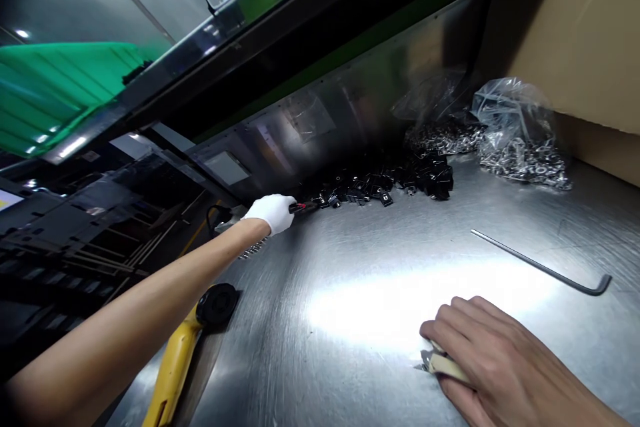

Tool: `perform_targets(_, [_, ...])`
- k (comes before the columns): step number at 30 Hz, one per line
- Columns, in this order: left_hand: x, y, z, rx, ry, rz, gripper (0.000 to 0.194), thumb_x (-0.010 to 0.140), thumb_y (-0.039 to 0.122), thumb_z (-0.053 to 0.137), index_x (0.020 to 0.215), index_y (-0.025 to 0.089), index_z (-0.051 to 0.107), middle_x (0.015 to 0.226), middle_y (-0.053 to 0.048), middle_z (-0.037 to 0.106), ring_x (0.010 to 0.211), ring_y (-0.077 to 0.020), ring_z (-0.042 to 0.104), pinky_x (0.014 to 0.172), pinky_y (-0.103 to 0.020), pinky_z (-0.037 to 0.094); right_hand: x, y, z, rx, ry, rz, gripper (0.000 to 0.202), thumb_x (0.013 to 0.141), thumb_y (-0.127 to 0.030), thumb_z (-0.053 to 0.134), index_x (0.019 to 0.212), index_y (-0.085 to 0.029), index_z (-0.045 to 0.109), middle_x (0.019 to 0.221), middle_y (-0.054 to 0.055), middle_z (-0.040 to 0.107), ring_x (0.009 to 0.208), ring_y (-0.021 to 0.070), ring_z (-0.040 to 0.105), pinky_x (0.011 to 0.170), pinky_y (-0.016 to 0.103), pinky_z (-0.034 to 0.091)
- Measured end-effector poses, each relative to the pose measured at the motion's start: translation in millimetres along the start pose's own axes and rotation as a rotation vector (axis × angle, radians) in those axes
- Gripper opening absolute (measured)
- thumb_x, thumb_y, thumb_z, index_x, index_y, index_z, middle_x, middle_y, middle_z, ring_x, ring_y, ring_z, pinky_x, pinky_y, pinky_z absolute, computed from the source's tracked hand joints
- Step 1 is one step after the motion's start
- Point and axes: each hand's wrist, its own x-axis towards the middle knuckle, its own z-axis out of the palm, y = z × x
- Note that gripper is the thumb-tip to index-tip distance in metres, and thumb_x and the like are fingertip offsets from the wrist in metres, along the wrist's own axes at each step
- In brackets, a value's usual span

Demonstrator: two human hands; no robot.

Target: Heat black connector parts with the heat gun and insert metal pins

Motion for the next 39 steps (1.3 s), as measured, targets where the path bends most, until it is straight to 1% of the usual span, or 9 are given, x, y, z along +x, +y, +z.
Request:
perform_targets(3, [-17.3, -0.4, 1.1, -0.12, 0.038, -0.009, 0.035, 0.084, 0.034, 0.053, 0.113, 0.028, 0.073, 0.104, -0.009, 0.077, 0.092, -0.027, 0.072, 0.079, -0.035, 0.054, 2.4, 3.5, -1.6, -0.047, -0.122, 0.027, 0.027, 0.093, -0.035, 0.059, 0.118, -0.026, 0.062, 0.103, 0.005, 0.066, 0.089, 0.0229, 0.063, 0.082, 0.042, 0.052])
perform_targets(6, [-51.4, -2.8, -0.8, -0.26, 0.106, 0.031, 0.034, 0.088, 0.033, 0.051, 0.114, 0.028, 0.072, 0.106, -0.006, 0.077, 0.095, -0.0243, 0.071, 0.084, -0.032, 0.053, 6.5, 5.0, 0.4, -0.108, -0.085, 0.121, 0.029, 0.096, -0.037, 0.055, 0.122, -0.024, 0.059, 0.11, 0.007, 0.062, 0.098, 0.0243, 0.06, 0.083, 0.043, 0.05])
perform_targets(11, [-144.0, 5.4, 6.4, -0.517, 0.173, 0.136, 0.024, 0.091, 0.03, 0.048, 0.102, 0.025, 0.069, 0.098, -0.001, 0.075, 0.091, -0.0173, 0.068, 0.082, -0.024, 0.051, 10.1, 8.3, 4.6, -0.25, -0.024, 0.186, 0.035, 0.097, -0.041, 0.056, 0.125, -0.021, 0.06, 0.117, 0.01, 0.061, 0.111, 0.0294, 0.057, 0.103, 0.06, 0.04])
perform_targets(14, [-207.0, 23.1, 19.3, -0.868, 0.08, 0.15, 0.013, 0.089, 0.031, 0.053, 0.083, 0.024, 0.062, 0.082, 0.0, 0.069, 0.08, -0.0189, 0.064, 0.072, -0.027, 0.049, 13.0, -4.9, -3.4, -0.281, 0.118, 0.194, 0.052, 0.092, -0.049, 0.065, 0.131, -0.016, 0.059, 0.125, 0.015, 0.061, 0.123, 0.0368, 0.051, 0.114, 0.07, 0.026])
perform_targets(16, [-244.8, 35.7, 27.0, -1.04, -0.066, 0.114, 0.009, 0.085, 0.028, 0.056, 0.078, 0.023, 0.06, 0.077, 0.0, 0.066, 0.073, -0.0195, 0.061, 0.067, -0.029, 0.046, 19.0, -27.9, -13.3, -0.063, 0.091, 0.208, 0.056, 0.093, -0.047, 0.065, 0.14, -0.019, 0.053, 0.134, 0.014, 0.058, 0.128, 0.033, 0.05, 0.115, 0.062, 0.035])
perform_targets(20, [-301.0, 47.7, 38.3, -1.344, -0.346, 0.129, 0.013, 0.085, 0.032, 0.06, 0.08, 0.02, 0.061, 0.078, 0.0, 0.062, 0.072, -0.0178, 0.056, 0.067, -0.029, 0.044, 43.4, -91.3, -25.5, 0.726, -0.24, 0.114, 0.066, 0.097, -0.033, 0.064, 0.156, -0.032, 0.034, 0.154, 0.008, 0.045, 0.13, 0.0217, 0.054, 0.107, 0.04, 0.052])
perform_targets(25, [-351.7, 40.9, 57.5, -1.546, -0.408, 0.149, 0.009, 0.085, 0.027, 0.063, 0.083, 0.018, 0.06, 0.077, 0.003, 0.056, 0.075, -0.0148, 0.05, 0.072, -0.026, 0.043, 64.7, -147.6, -9.6, 1.15, -0.39, 0.086, 0.043, 0.098, -0.024, 0.062, 0.14, -0.03, 0.059, 0.133, 0.005, 0.066, 0.118, 0.0201, 0.065, 0.102, 0.037, 0.055])
perform_targets(32, [-407.6, 38.4, 91.5, -1.756, -0.225, 0.065, 0.028, 0.087, 0.016, 0.059, 0.114, 0.02, 0.066, 0.1, -0.001, 0.066, 0.097, -0.0199, 0.059, 0.091, -0.031, 0.047, 56.6, -183.0, 21.9, 0.964, -0.387, 0.017, 0.038, 0.097, -0.026, 0.066, 0.134, -0.029, 0.064, 0.128, 0.002, 0.067, 0.115, 0.0169, 0.064, 0.099, 0.03, 0.052])
perform_targets(39, [-426.2, 50.6, 115.8, -1.868, -0.19, -0.006, 0.047, 0.085, 0.01, 0.058, 0.13, 0.022, 0.063, 0.102, -0.002, 0.067, 0.095, -0.0194, 0.059, 0.092, -0.032, 0.048, 50.4, -199.8, 41.5, 1.053, -0.381, 0.112, 0.039, 0.096, -0.028, 0.069, 0.134, -0.029, 0.062, 0.115, 0.002, 0.067, 0.101, 0.0145, 0.064, 0.089, 0.027, 0.053])
